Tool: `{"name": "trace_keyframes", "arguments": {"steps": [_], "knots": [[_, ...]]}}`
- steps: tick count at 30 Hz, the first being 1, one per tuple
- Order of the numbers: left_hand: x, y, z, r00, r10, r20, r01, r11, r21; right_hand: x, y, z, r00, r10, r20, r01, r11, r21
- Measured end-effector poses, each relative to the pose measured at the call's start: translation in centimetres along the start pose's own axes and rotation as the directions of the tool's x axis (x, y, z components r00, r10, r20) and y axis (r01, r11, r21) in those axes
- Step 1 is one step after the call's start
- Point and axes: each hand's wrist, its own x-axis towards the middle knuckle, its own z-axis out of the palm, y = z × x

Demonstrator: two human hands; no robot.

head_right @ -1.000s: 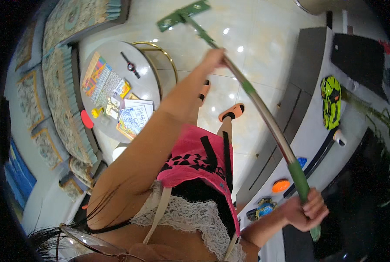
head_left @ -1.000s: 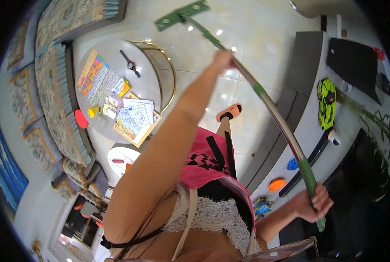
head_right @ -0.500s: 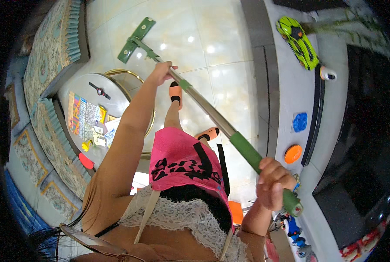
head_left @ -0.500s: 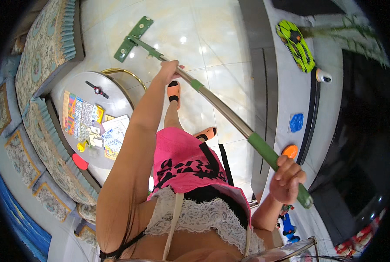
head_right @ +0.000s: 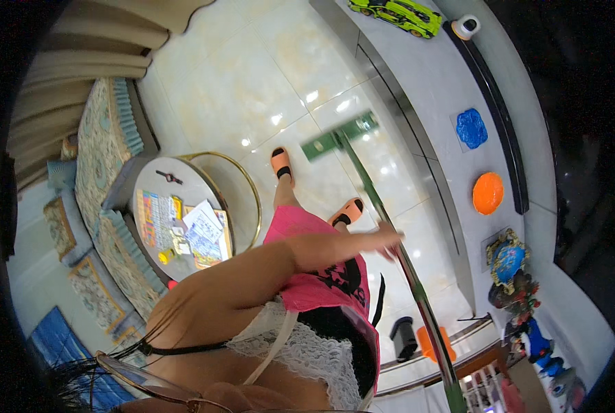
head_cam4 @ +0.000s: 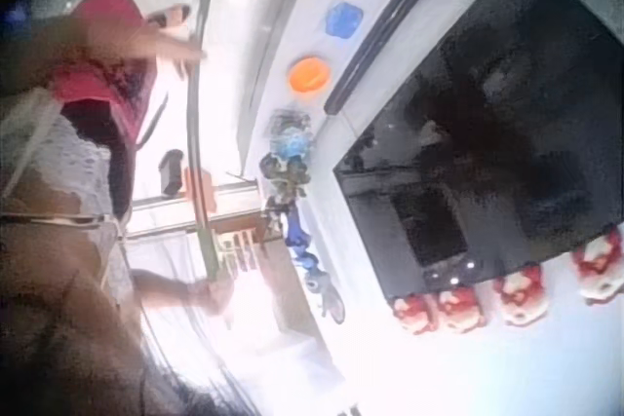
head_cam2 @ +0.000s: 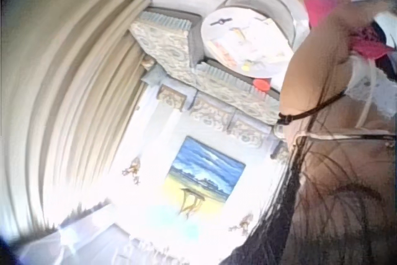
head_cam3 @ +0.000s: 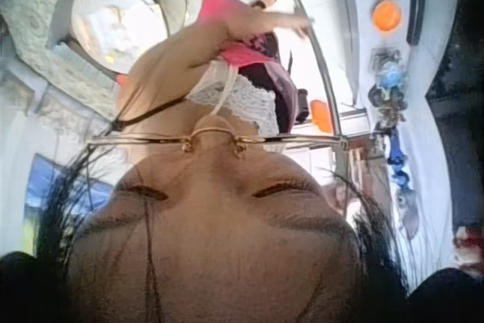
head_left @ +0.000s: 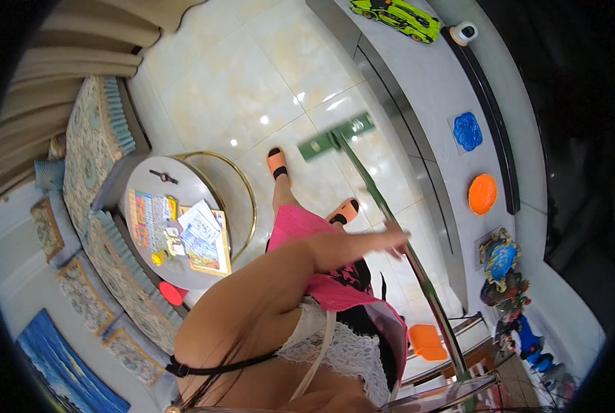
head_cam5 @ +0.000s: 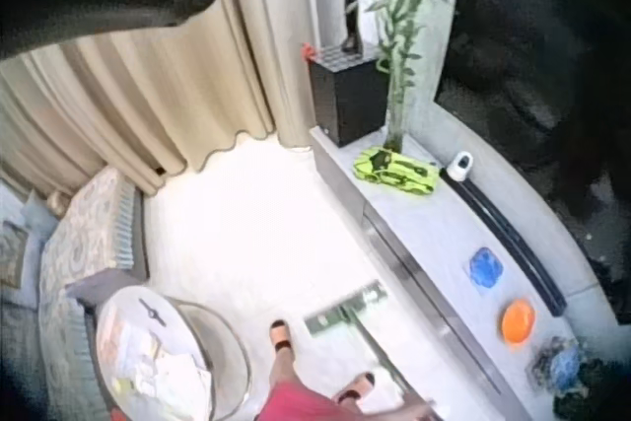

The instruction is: The person mops a tiled floor in a living room using a green flat mop. They move the mop back and forth across the floor, navigating around furniture such as a sofa and a coffee table. The person also briefly moves a red bucket out of the way to continue cleaning.

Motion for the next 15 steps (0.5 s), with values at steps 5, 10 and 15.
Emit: {"name": "trace_keyframes", "arguments": {"steps": [5,10,15], "knots": [[-4.5,-0.6,5.8,0.994,-0.012,-0.111,-0.008,0.985,-0.172,-0.6,-1.2,-4.4,0.982,0.126,0.143,-0.167,0.209,0.964],[-7.8,3.9,1.9,0.957,0.114,-0.267,-0.173,0.963,-0.208,1.2,-2.4,-0.8,0.994,0.100,-0.047,0.043,0.038,0.998],[-12.2,12.3,-9.5,0.879,0.290,-0.379,-0.379,0.907,-0.185,6.5,-12.5,11.8,0.941,0.337,-0.026,-0.086,0.312,0.946]]}}
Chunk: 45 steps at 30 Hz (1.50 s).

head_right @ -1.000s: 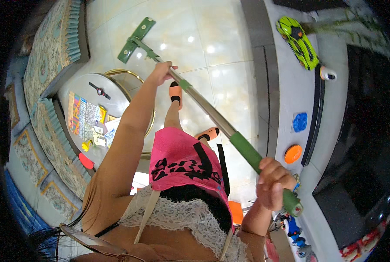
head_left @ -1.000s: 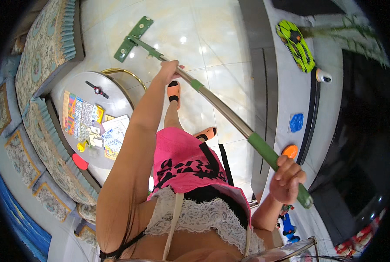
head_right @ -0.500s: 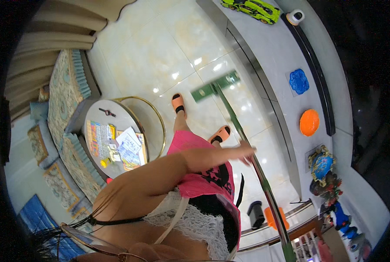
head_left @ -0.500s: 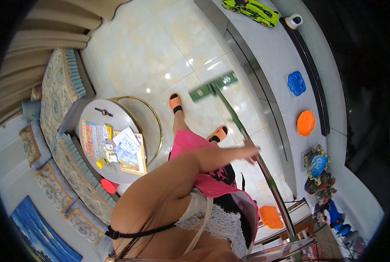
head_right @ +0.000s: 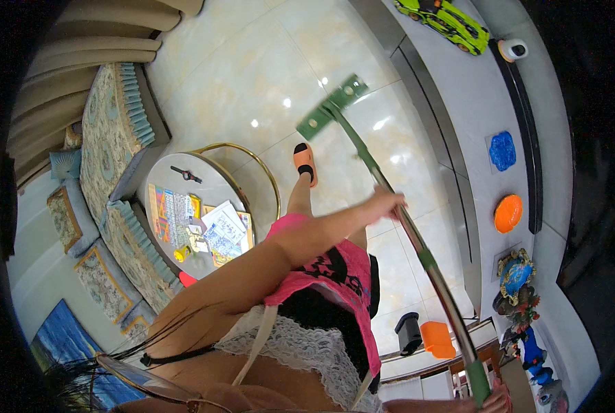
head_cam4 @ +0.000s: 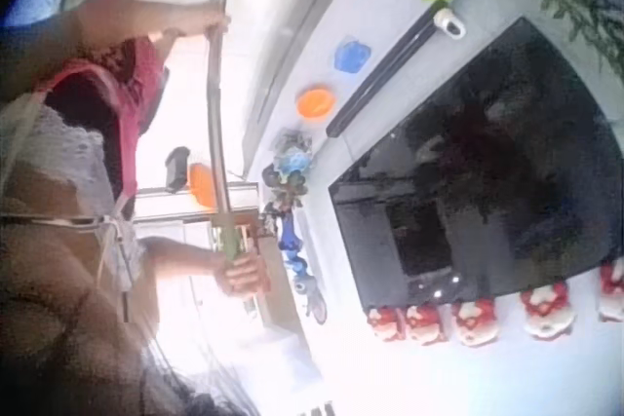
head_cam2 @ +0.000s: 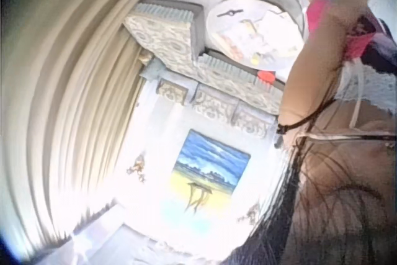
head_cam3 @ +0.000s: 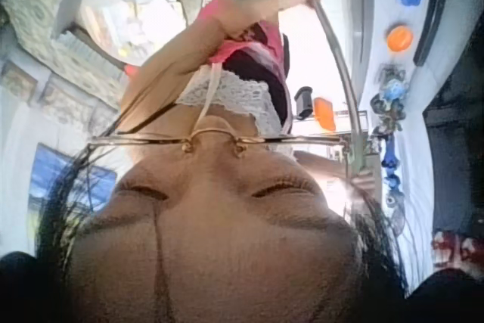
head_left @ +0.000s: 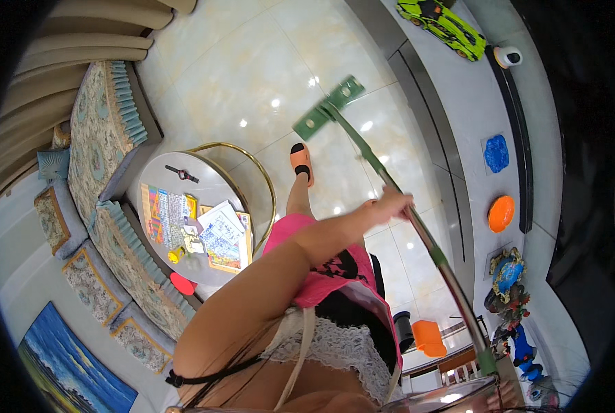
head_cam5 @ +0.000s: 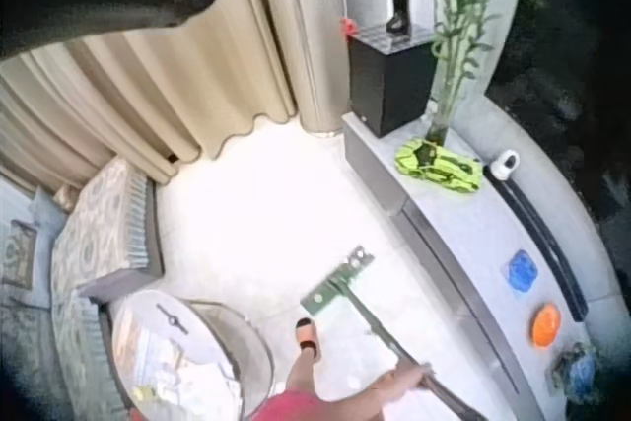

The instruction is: The person mops a tiled floor in a living room using a green flat mop. They move the mop back and forth across the floor, navigating around furniture such as a sofa and a coffee table. The person also briefly moves a red bucket out of the way to continue cleaning.

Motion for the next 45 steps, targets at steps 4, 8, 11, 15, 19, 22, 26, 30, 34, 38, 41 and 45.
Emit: {"name": "trace_keyframes", "arguments": {"steps": [4,8,11,15,19,22,26,30,34,38,41,45], "knots": [[3.5,9.8,-9.7,0.983,0.147,-0.106,-0.148,0.989,-0.001,-1.3,7.6,9.1,0.881,0.200,0.429,-0.409,0.778,0.477],[3.0,15.9,-16.9,0.856,0.245,-0.456,-0.158,0.962,0.221,-8.2,13.3,13.1,0.904,0.331,0.269,-0.403,0.870,0.284],[4.1,11.4,-15.3,0.851,0.277,-0.445,-0.212,0.958,0.191,-7.3,12.7,8.6,0.882,0.371,0.292,-0.430,0.885,0.176],[4.4,-1.4,-4.8,0.957,0.066,-0.283,-0.052,0.997,0.056,-1.5,5.8,-0.7,0.977,0.212,0.032,-0.208,0.975,-0.081],[-0.9,-5.8,3.4,0.997,-0.046,-0.068,0.037,0.991,-0.125,1.3,-2.1,-3.4,0.990,0.069,0.123,-0.068,0.998,-0.008],[-0.5,-4.3,2.4,0.998,-0.059,-0.018,0.054,0.980,-0.193,2.4,-3.2,-2.6,0.985,0.028,0.170,-0.041,0.997,0.069],[0.9,0.5,-0.5,0.998,-0.064,-0.029,0.055,0.970,-0.238,3.0,0.3,1.5,0.976,0.072,0.204,-0.111,0.976,0.187],[2.5,8.1,-7.5,0.985,0.098,-0.141,-0.104,0.994,-0.030,0.2,7.5,6.9,0.923,0.240,0.302,-0.356,0.831,0.427],[5.0,14.4,-18.1,0.868,0.236,-0.437,-0.192,0.971,0.142,-6.5,14.8,11.8,0.890,0.398,0.223,-0.455,0.802,0.388],[5.7,12.8,-17.5,0.862,0.232,-0.450,-0.134,0.962,0.239,-8.6,14.0,10.0,0.880,0.472,0.052,-0.467,0.841,0.274],[5.6,3.9,-12.4,0.953,0.121,-0.278,-0.092,0.989,0.114,-5.8,9.4,4.1,0.881,0.447,-0.157,-0.435,0.894,0.103],[-0.5,-4.9,-0.3,0.980,-0.009,-0.201,-0.001,0.999,-0.049,-1.4,-0.2,-4.4,0.965,0.238,-0.110,-0.243,0.969,-0.039]]}}
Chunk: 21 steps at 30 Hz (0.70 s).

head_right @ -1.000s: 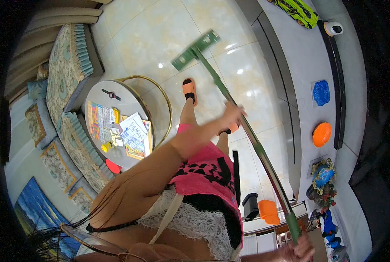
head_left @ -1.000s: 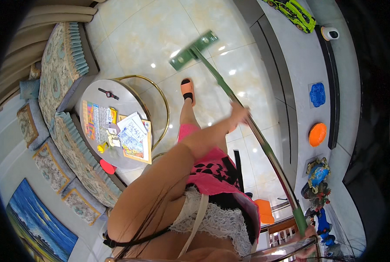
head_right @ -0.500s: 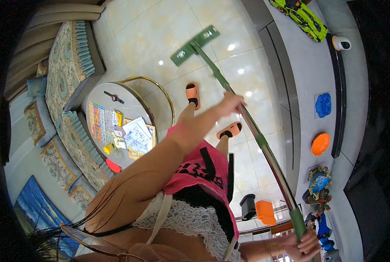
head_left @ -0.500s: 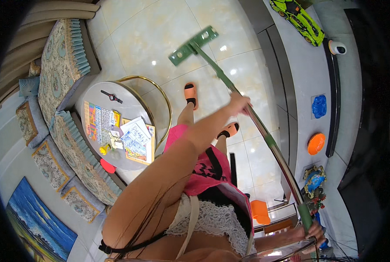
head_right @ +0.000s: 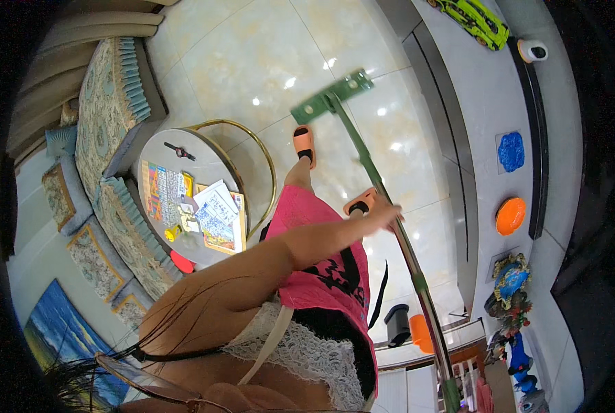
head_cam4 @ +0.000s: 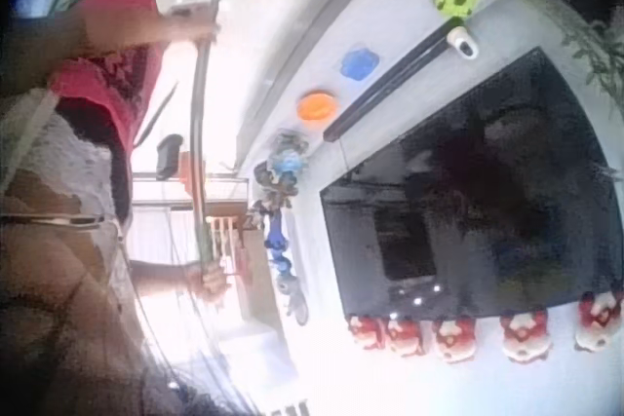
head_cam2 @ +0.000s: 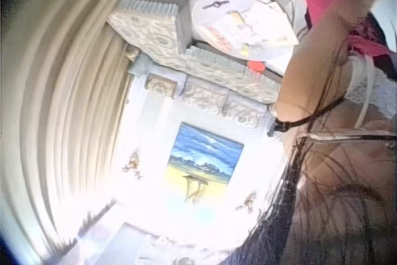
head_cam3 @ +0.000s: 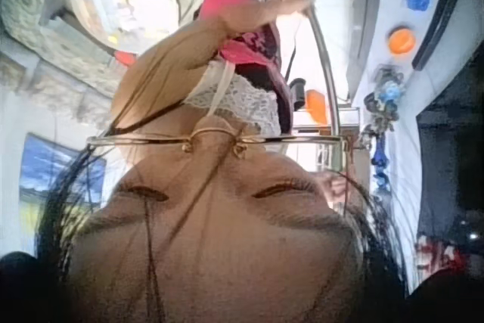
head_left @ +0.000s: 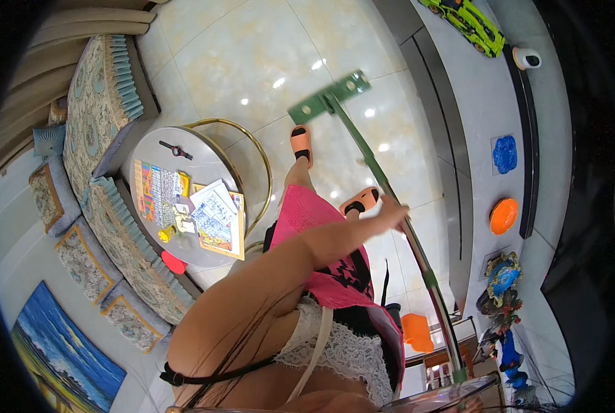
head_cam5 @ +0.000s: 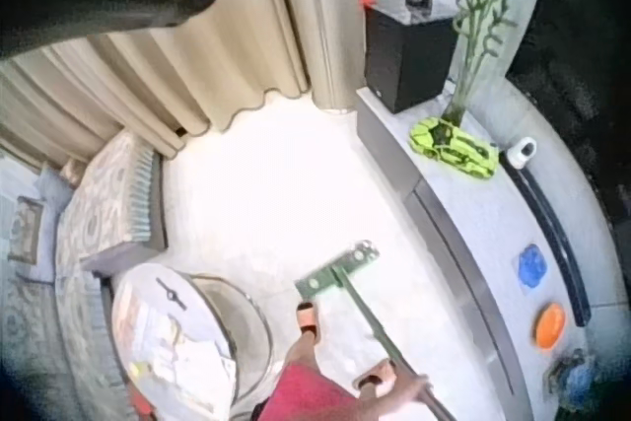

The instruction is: The person mops a tiled floor in a living room using a green flat mop. They move the mop back and forth across the floor, navigating around furniture such as a sofa and a coffee table. The person also briefly moves a red bucket out of the way to continue cleaning.

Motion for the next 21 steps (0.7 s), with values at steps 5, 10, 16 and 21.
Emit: {"name": "trace_keyframes", "arguments": {"steps": [5,10,16,21], "knots": [[-0.6,1.6,0.3,0.990,0.007,0.140,0.020,0.982,-0.187,1.4,-2.6,0.7,0.880,-0.265,0.395,0.131,0.933,0.335],[-1.7,7.2,-6.8,0.968,0.228,0.106,-0.163,0.892,-0.421,4.6,-0.4,6.7,0.932,-0.185,0.313,0.079,0.943,0.323],[1.6,15.4,-27.4,0.801,0.557,-0.220,-0.568,0.590,-0.574,-1.0,10.5,29.9,0.177,-0.139,0.974,-0.478,0.853,0.209],[-1.6,22.5,-38.7,0.729,0.463,-0.504,-0.671,0.338,-0.660,-7.8,14.9,47.5,-0.163,-0.450,0.878,-0.660,0.711,0.242]]}}
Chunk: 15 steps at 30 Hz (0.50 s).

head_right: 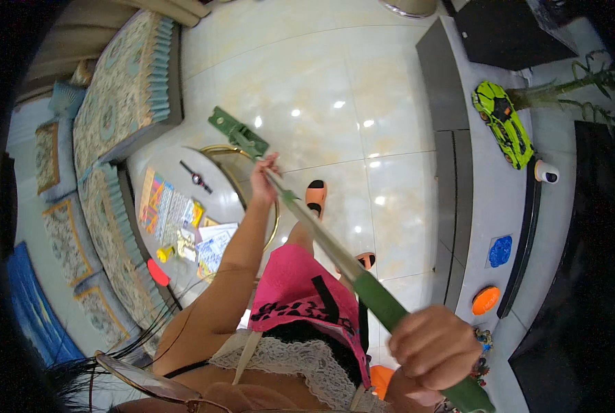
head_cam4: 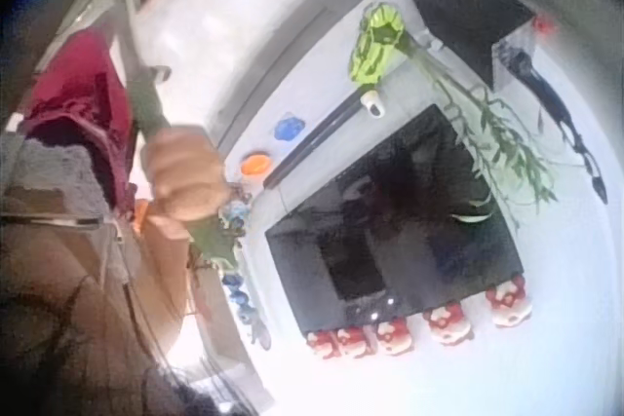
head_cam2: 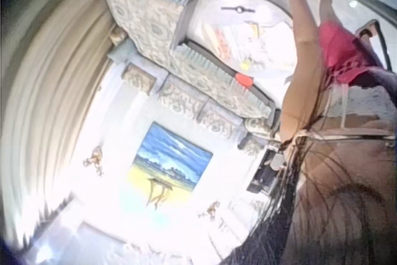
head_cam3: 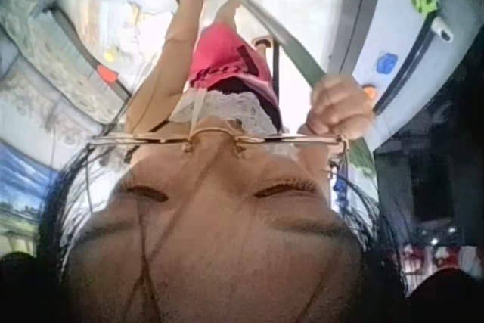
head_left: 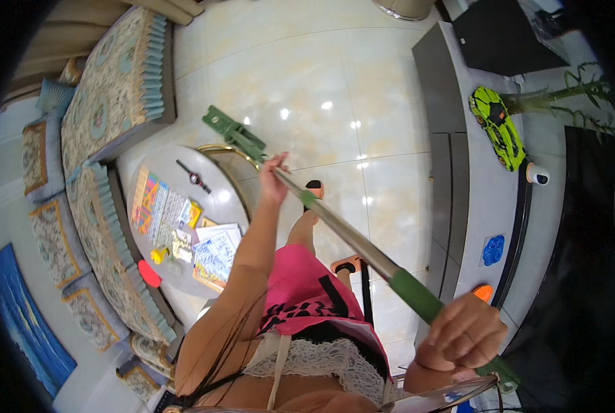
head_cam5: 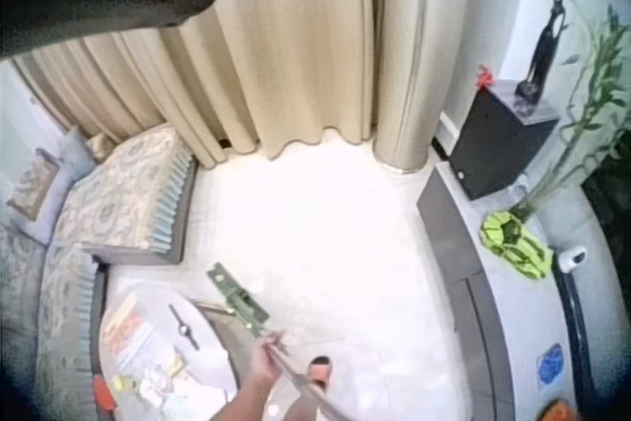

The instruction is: The person mops a tiled floor in a living room using a green flat mop. They move the mop back and forth across the floor, navigating around furniture such as a sofa and a coffee table. The person also briefly moves a red bucket out of the way to continue cleaning.

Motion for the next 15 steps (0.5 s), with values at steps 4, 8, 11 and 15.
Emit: {"name": "trace_keyframes", "arguments": {"steps": [4,8,11,15], "knots": [[3.3,0.1,1.6,0.998,-0.064,-0.012,0.065,0.996,0.067,-1.3,0.5,-0.7,0.955,-0.008,-0.297,-0.031,0.991,-0.126],[5.0,-4.1,5.1,0.992,-0.125,0.027,0.115,0.963,0.243,-5.7,-1.7,-0.3,0.768,-0.090,-0.634,-0.125,0.950,-0.286],[4.9,-9.9,11.6,0.959,-0.246,0.143,0.150,0.864,0.481,-10.6,-5.0,0.9,0.626,-0.264,-0.733,-0.165,0.874,-0.457],[1.8,-23.1,19.8,0.840,-0.489,0.236,0.112,0.581,0.806,-19.5,-9.2,4.3,0.399,-0.499,-0.769,-0.236,0.755,-0.612]]}}
